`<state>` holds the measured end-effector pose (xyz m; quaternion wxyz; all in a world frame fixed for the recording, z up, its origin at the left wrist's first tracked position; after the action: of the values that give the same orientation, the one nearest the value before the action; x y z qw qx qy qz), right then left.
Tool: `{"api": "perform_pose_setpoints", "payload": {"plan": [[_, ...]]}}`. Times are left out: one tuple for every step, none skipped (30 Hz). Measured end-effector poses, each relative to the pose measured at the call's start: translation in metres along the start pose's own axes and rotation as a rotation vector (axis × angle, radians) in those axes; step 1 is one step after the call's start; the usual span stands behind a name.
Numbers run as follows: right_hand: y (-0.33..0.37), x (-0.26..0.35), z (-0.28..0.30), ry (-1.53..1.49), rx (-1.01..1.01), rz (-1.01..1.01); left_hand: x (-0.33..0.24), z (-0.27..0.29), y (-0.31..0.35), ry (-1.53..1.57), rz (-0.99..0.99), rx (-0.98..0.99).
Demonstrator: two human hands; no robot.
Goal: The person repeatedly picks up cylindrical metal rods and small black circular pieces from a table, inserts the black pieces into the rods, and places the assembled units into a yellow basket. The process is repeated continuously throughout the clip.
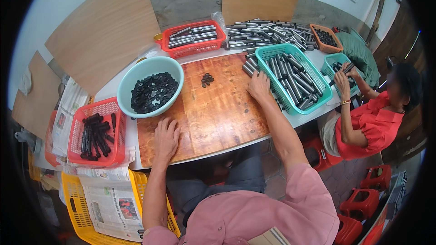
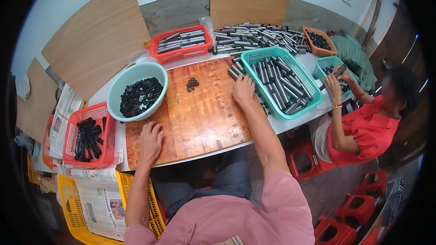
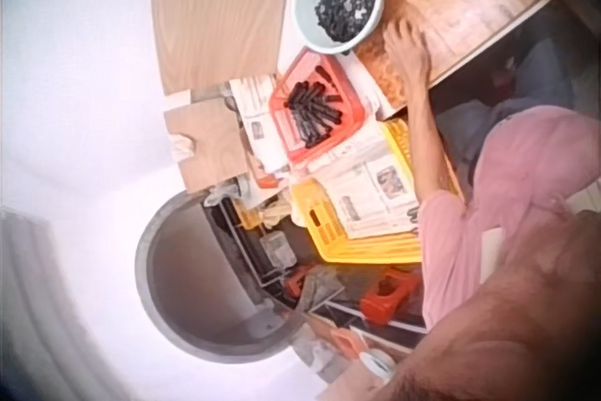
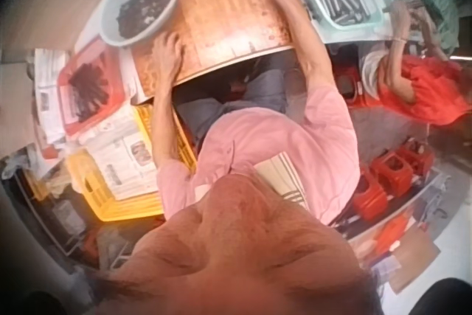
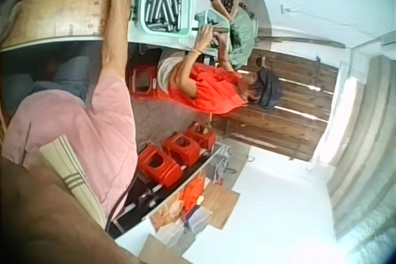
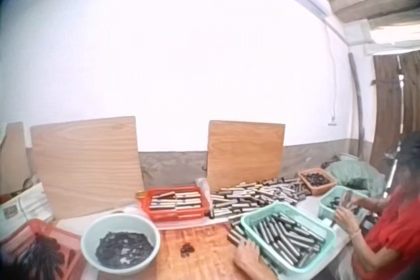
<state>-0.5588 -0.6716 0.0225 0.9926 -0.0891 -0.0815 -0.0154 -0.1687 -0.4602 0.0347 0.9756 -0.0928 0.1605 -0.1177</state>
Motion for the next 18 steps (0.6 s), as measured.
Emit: {"api": "perform_pose_setpoints", "payload": {"plan": [[0.002,0.002,0.001,0.039,0.039,0.026,-0.001,0.001,0.0,-0.002,-0.001,0.008],[-0.001,0.007,0.002,0.037,0.038,0.049,0.0,0.001,0.001,0.001,-0.007,-0.009],[-0.001,0.005,0.005,0.039,0.035,0.059,-0.001,0.0,0.0,0.009,-0.025,-0.022],[-0.001,0.002,0.001,0.036,0.039,0.066,-0.001,0.0,0.0,0.013,-0.043,-0.027],[-0.005,0.001,-0.002,0.114,-0.061,0.12,-0.001,-0.001,-0.001,0.011,-0.056,-0.041],[-0.009,-0.001,-0.003,0.132,-0.064,0.12,0.0,-0.003,-0.002,0.006,-0.072,-0.048],[-0.011,-0.005,-0.005,0.149,-0.058,0.116,0.0,-0.006,-0.002,0.005,-0.089,-0.045],[-0.01,-0.012,-0.01,0.167,-0.043,0.109,-0.001,-0.008,-0.005,0.01,-0.099,-0.053],[-0.009,-0.01,-0.007,0.181,-0.013,0.106,-0.001,-0.008,-0.007,0.016,-0.098,-0.051],[-0.008,0.001,-0.004,0.19,0.032,0.115,0.002,-0.01,-0.003,0.019,-0.079,-0.04],[-0.002,0.008,0.002,0.245,-0.074,0.171,0.002,-0.007,0.0,0.01,-0.074,-0.045],[0.003,0.011,0.004,0.305,-0.171,0.224,0.003,-0.008,-0.001,0.009,-0.071,-0.043],[0.006,0.014,0.006,0.306,-0.168,0.226,0.006,-0.01,0.001,0.018,-0.072,-0.041],[0.005,0.018,0.011,0.304,-0.184,0.228,0.009,-0.009,0.0,0.02,-0.08,-0.054],[0.003,0.016,0.012,0.298,-0.159,0.197,0.013,-0.011,-0.003,0.015,-0.09,-0.06],[0.002,0.013,0.011,0.293,-0.134,0.166,0.016,-0.014,-0.005,0.011,-0.099,-0.067],[0.001,0.007,0.009,0.242,-0.079,0.136,0.017,-0.018,-0.006,0.009,-0.108,-0.071],[0.002,0.004,0.009,0.189,-0.023,0.111,0.017,-0.017,-0.006,0.016,-0.102,-0.079]]}}
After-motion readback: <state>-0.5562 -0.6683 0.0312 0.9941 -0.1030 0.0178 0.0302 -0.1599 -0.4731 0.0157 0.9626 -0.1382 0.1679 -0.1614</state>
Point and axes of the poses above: each hand's wrist, its own y-axis away from the middle knuckle, its own z-axis out of the back of the hand, x = y × z, the point moved 5 cm from there along -y, towards the middle knuckle, and after that the axes turned 12 degrees about x, right-handed, at the moved point
